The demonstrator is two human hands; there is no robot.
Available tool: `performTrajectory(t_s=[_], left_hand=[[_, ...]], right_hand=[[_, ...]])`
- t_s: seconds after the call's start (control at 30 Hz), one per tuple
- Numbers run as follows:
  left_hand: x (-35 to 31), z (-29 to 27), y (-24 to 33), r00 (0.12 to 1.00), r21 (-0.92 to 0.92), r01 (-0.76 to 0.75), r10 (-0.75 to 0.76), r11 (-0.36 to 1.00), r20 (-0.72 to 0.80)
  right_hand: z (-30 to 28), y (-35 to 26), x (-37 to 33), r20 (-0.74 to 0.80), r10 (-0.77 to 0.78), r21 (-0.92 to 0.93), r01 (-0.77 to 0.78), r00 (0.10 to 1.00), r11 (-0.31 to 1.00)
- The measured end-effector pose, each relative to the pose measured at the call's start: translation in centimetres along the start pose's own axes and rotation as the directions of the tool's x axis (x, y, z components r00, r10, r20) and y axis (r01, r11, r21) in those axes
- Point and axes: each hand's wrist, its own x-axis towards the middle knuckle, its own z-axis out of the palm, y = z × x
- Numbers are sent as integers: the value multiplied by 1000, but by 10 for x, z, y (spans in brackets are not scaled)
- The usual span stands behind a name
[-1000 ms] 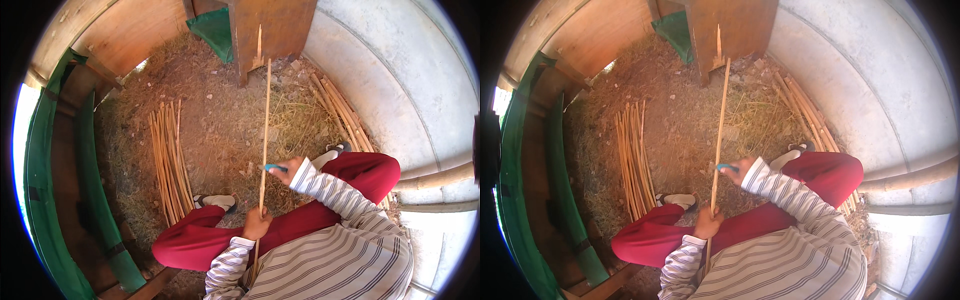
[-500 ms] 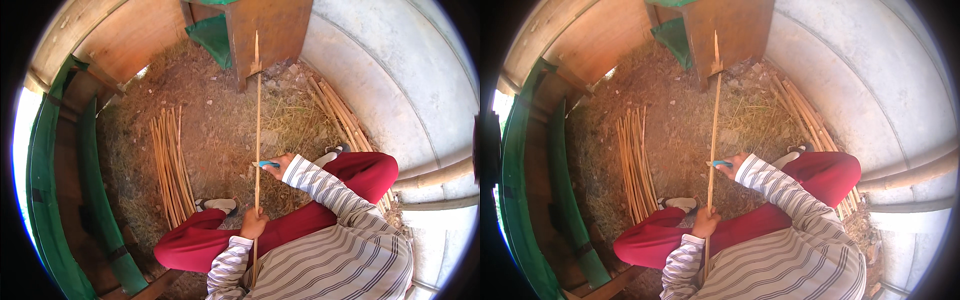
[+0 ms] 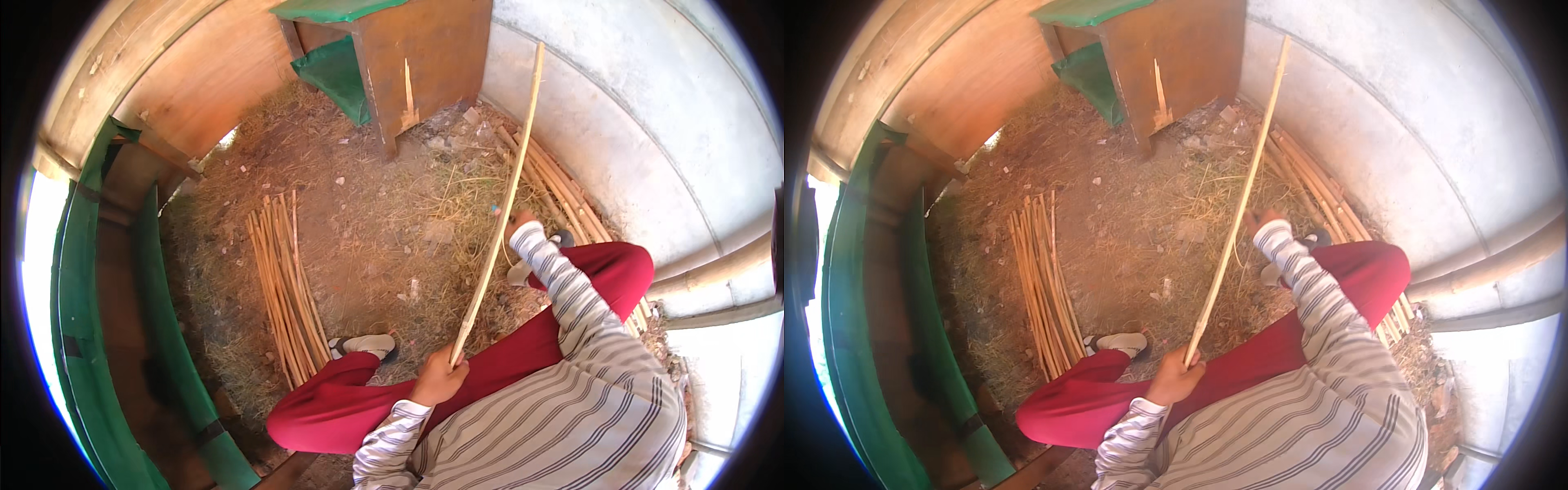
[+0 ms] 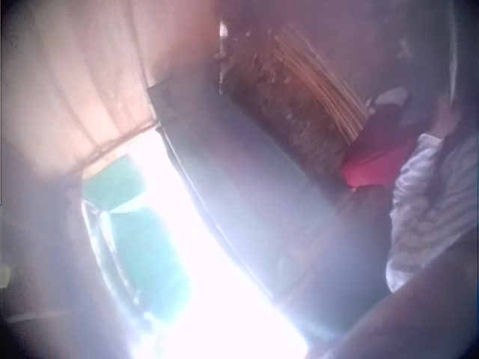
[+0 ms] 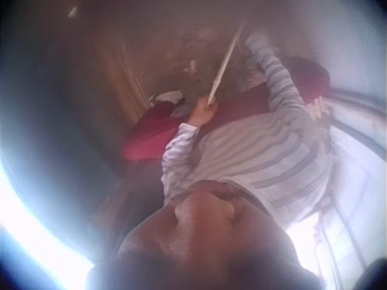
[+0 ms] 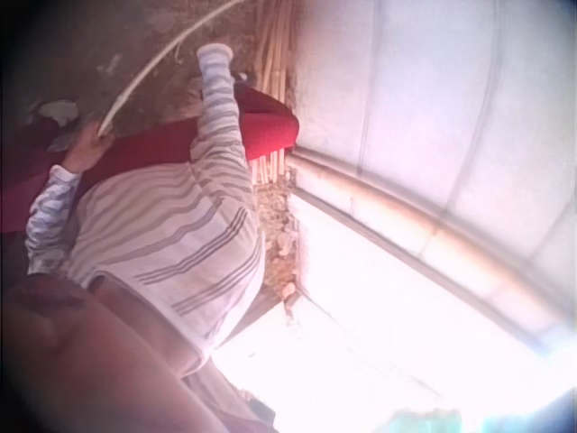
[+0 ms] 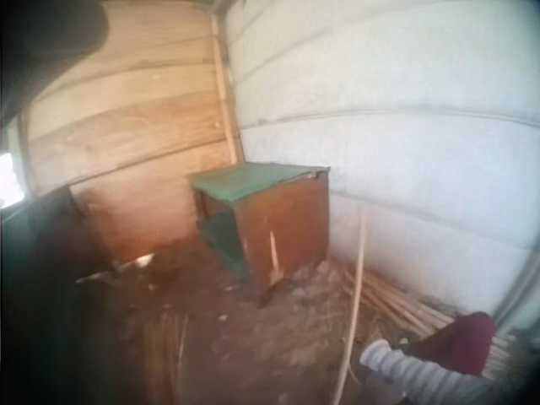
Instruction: The person sits on the ground and uses a small knife to shave thin strips off a long wooden stick. They hold the stick with their left hand and scrape the blade along its length with their right hand, creating wood shavings that fall to the floor.
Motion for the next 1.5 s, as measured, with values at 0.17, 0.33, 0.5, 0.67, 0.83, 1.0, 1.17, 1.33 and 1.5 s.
performTrajectory(t_s=[0.17, 0.33, 0.5, 0.67, 0.83, 1.0, 1.17, 1.33, 1.5], left_hand=[[-13, -20, 9, 998, -40, 60, -59, 997, 9], [-13, -49, 7, 989, 115, 146, -144, 983, -30], [3, -47, -3, 935, -194, 351, -352, 916, 26], [26, -39, -53, 945, -145, 325, -326, 935, 16], [24, -32, -32, 878, -415, 473, -457, 777, 144], [21, -26, -52, 834, -400, 549, -517, 734, 195], [23, -24, -68, 848, -372, 526, -501, 765, 171], [21, -27, -71, 866, -311, 499, -480, 809, 142], [4, 0, -90, 969, 60, 242, -238, 968, -70]], right_hand=[[31, -3, -18, 65, -96, 297, 72, 993, 952], [55, -12, -38, -248, -290, 409, 371, 925, 834], [20, -51, -126, 12, -694, 245, 671, 720, 700], [52, -44, -153, 183, -705, 255, 660, 685, 707], [64, -49, -143, 269, -681, 176, 661, 681, 730], [81, -46, -133, 432, -580, 99, 602, 691, 792], [86, -47, -132, 283, -668, 101, 671, 688, 735], [84, -48, -149, 369, -669, 143, 672, 645, 727], [79, -52, -118, 437, -380, -100, 464, 815, 880]])
